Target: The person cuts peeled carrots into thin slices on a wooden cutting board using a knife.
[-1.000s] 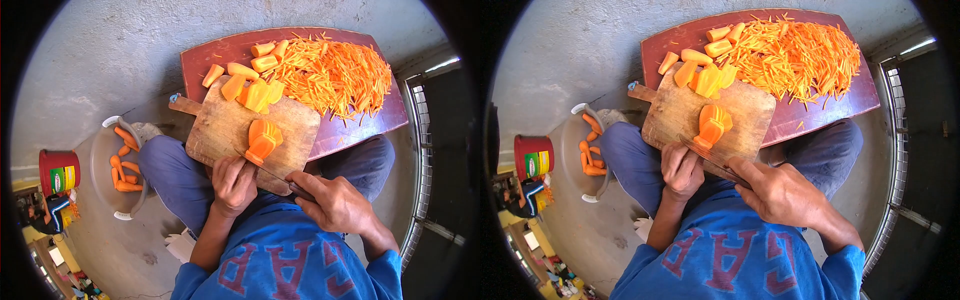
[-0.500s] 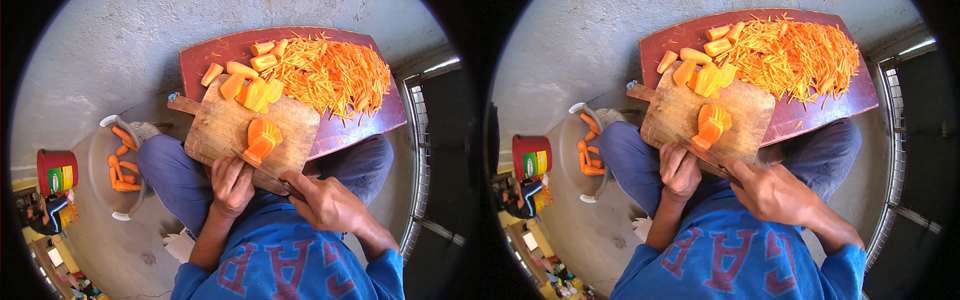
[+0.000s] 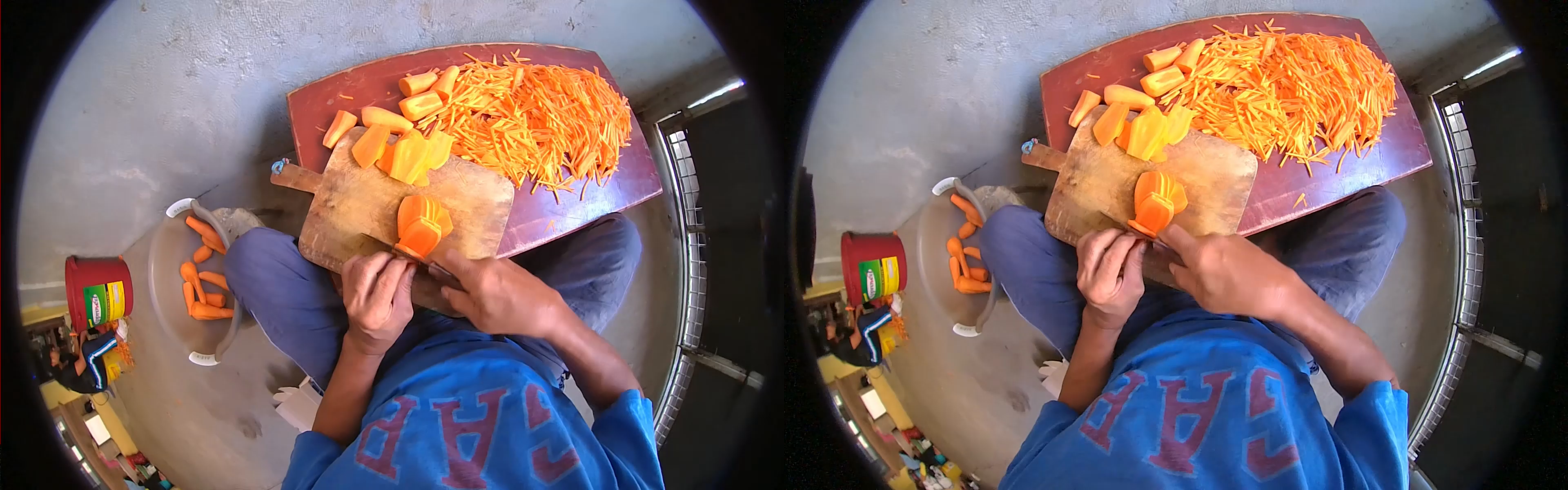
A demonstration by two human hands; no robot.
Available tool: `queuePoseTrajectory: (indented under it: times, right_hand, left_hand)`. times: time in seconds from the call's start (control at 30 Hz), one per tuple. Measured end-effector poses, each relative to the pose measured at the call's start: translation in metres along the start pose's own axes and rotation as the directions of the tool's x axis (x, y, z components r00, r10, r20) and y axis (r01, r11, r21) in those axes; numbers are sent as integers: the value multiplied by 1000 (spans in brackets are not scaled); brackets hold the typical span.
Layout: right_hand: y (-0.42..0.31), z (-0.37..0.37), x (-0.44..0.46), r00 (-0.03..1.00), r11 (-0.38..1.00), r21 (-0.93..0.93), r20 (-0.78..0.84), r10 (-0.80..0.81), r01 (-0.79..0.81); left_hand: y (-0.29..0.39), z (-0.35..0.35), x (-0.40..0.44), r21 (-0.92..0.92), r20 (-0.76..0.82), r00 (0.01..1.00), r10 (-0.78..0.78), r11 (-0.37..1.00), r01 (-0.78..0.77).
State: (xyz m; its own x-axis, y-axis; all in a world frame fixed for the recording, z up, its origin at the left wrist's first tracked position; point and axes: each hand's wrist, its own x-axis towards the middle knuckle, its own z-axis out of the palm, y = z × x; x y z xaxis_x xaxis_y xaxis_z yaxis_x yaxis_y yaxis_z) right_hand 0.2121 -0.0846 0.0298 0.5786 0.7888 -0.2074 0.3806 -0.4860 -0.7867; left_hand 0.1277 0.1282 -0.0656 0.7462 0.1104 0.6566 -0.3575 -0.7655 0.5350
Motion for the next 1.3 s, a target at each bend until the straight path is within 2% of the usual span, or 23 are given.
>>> queuePoseTrajectory:
  times: [0.17, 0.27, 0.37, 0.5, 0.6, 0.67, 0.77, 0.83, 0.93, 1.07, 1.3]
  right_hand:
    - [7, -11, -6, 997, 962, 270, -47, 55, -40]
    - [10, -13, -12, 988, 949, 314, -134, 75, -29]
    - [8, -24, -22, 974, 958, 276, -187, 127, -72]
    - [14, -29, -40, 928, 918, 388, -308, 211, -79]
    - [26, -23, -55, 895, 879, 457, -326, 304, -132]
    - [34, -18, -67, 885, 845, 513, -313, 345, -149]
    - [29, -13, -75, 874, 689, 700, -198, 443, -190]
    - [30, -4, -73, 872, 674, 721, -214, 441, -164]
    - [30, 2, -67, 867, 637, 748, -179, 466, -187]
    - [37, 11, -54, 907, 612, 776, -140, 398, -149]
    - [38, -3, -21, 931, 693, 712, -168, 324, -113]
  left_hand:
    - [-4, 2, -3, -10, 52, 991, -120, 993, 120]
    - [-6, 4, -3, 5, 110, 984, -144, 990, 144]
    - [-7, 6, 1, 31, 174, 975, -141, 990, 138]
    - [-2, 8, 14, 82, 265, 952, -151, 988, 134]
    - [-4, 16, 16, 58, 345, 918, -194, 981, 186]
    - [-2, 20, 18, 129, 360, 917, -173, 982, 135]
    - [-1, 24, 26, 193, 399, 898, -187, 974, 117]
    - [3, 25, 35, 217, 423, 879, -220, 966, 138]
    - [-3, 32, 43, 210, 460, 872, -167, 975, 75]
    - [-16, 41, 46, 199, 420, 899, -125, 979, 43]
    - [-57, 52, 65, 174, 385, 923, -9, 983, -63]
